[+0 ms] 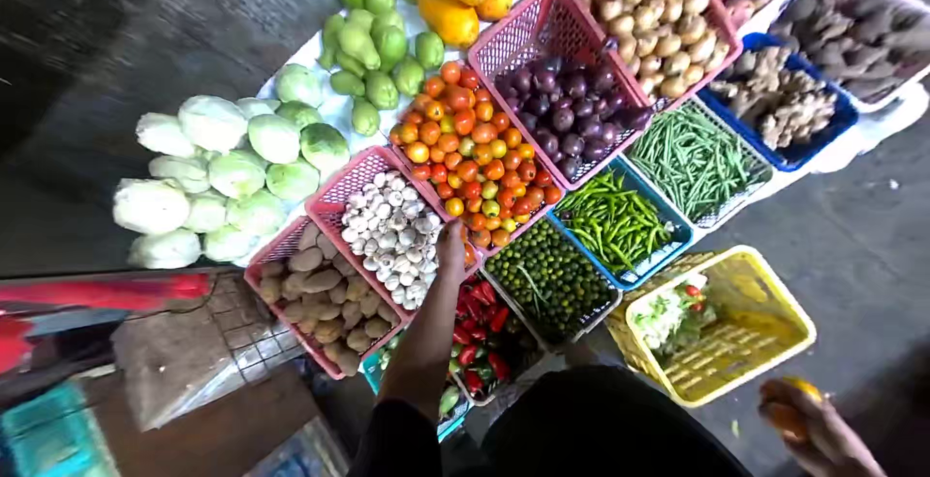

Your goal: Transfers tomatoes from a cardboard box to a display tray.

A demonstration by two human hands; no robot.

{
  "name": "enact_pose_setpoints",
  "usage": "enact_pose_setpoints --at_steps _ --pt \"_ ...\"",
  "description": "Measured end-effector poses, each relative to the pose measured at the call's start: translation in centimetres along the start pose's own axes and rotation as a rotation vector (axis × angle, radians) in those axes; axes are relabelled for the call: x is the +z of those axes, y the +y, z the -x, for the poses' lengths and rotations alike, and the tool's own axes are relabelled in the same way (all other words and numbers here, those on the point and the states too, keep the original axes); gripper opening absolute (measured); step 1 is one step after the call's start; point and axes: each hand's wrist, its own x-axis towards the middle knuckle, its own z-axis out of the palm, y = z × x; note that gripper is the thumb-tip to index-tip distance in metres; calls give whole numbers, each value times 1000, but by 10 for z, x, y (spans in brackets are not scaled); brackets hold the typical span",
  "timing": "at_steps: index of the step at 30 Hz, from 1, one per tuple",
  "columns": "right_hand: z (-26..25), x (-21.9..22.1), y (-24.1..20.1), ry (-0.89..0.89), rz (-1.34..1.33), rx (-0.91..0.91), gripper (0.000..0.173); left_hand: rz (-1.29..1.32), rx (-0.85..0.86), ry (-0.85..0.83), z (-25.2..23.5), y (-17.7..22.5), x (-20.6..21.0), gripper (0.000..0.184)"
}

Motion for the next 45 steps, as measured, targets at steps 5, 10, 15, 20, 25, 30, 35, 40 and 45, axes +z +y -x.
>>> enact_pose_setpoints --at_steps 5,10,15,20,25,30,35,40,45 --pt "20 20 -7 -76 144 123 19 274 -114 146 -91 58 20 81" --pt "22 19 -13 -94 196 172 16 434 -343 120 -103 100 23 79" --pt "10 18 -6 -137 227 242 20 344 -361 83 -115 109 26 67" --pt "3 24 4 -210 232 243 23 400 -353 23 -109 105 20 56" --pt "8 41 5 -190 324 257 29 531 -386 -9 -97 91 4 48" --pt "7 50 -11 -150 429 297 46 399 -357 -23 -90 92 -7 44" --pt "-6 47 -23 -150 472 248 53 227 -297 -20 -89 86 -13 47" --pt "-7 57 -34 -125 470 248 51 535 -286 124 -91 73 -31 46" --pt "-9 59 -24 -150 521 276 55 685 -315 42 -93 88 -50 45"
